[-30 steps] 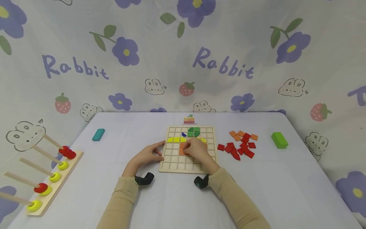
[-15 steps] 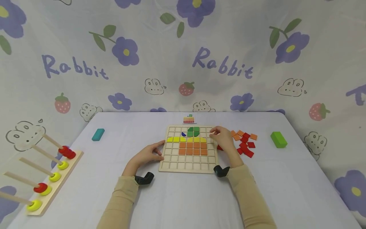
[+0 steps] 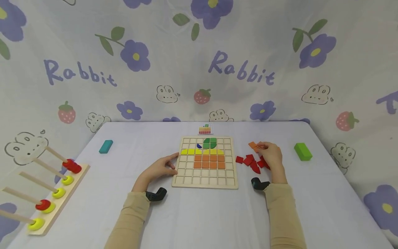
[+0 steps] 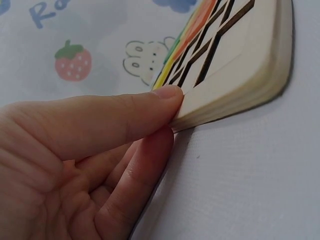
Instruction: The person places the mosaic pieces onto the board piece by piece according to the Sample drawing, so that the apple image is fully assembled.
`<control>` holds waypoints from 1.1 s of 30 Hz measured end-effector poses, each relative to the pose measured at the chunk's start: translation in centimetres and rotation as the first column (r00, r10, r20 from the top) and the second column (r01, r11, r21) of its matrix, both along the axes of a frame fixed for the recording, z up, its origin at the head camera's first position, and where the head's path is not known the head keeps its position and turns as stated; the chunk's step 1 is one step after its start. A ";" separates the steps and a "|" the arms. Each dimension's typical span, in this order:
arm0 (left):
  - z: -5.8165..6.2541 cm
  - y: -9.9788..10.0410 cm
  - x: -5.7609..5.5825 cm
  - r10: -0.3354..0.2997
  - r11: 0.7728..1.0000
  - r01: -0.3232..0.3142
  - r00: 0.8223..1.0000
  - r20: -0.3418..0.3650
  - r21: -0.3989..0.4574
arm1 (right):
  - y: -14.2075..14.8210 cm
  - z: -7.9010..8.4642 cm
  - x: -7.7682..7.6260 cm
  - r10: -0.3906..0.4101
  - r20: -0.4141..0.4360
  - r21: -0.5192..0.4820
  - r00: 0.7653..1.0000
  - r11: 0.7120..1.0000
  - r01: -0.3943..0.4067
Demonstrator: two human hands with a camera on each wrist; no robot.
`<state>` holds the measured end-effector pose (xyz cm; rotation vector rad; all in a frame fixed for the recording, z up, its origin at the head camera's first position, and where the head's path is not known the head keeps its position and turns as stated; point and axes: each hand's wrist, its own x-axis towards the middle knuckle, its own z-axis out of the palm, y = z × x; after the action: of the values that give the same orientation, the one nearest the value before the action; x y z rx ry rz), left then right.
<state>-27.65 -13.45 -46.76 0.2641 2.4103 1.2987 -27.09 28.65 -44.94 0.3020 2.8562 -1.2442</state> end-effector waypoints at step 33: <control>0.0 0.0 0.0 0.000 1.000 0.000 1.000 -0.004 -0.018 | -0.2 -0.4 -0.3 0.022 -0.031 0.041 0.999 0.999 -0.021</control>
<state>-27.67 -13.40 -46.79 0.2616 2.4240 1.2770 -27.39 28.49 -45.29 0.2538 2.9061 -1.1992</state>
